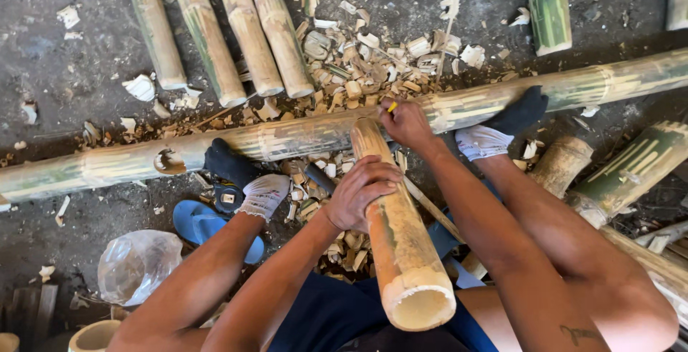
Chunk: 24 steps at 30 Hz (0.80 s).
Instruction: The person sits on the ground and uses a hammer and chisel to hollow out and shape a bamboo segment. They repeatedly strike the chisel to remove material, rotate the bamboo, and inspect the interior cavity throughout the process.
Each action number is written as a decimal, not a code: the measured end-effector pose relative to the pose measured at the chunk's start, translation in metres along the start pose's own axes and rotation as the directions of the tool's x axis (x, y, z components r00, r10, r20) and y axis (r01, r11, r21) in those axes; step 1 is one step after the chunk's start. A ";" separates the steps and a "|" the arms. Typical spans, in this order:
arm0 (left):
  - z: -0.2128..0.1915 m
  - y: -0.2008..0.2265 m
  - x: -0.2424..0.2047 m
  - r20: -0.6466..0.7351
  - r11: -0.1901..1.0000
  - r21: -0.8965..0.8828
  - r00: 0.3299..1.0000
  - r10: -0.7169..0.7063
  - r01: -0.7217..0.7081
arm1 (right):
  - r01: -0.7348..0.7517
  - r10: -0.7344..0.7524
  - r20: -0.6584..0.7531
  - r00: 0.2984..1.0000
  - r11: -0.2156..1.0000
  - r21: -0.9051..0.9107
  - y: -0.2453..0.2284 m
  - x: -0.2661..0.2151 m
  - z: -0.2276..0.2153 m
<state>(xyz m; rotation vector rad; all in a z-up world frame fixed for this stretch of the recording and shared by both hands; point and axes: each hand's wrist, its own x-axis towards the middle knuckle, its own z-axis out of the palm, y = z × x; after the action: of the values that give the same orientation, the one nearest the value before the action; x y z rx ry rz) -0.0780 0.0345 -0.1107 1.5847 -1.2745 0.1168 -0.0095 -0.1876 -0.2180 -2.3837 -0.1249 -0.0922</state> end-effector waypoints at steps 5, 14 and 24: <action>0.003 -0.004 -0.001 -0.022 1.000 -0.005 1.000 -0.020 0.020 | -0.161 0.165 -0.045 0.985 0.984 0.075 -0.006 -0.017 0.001; 0.005 -0.032 0.009 -0.134 0.984 -0.176 0.991 0.017 -0.040 | -0.294 0.349 -0.195 0.917 0.920 0.260 0.013 -0.050 0.029; -0.040 -0.076 0.063 -0.184 0.958 0.039 0.945 -0.271 0.283 | -0.241 0.240 0.681 0.692 0.966 -0.096 -0.033 -0.153 0.104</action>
<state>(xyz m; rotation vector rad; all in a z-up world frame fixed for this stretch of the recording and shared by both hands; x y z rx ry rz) 0.0266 0.0143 -0.1029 1.7527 -0.9083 0.1202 -0.1625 -0.1022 -0.2874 -2.2885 -0.1560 0.9399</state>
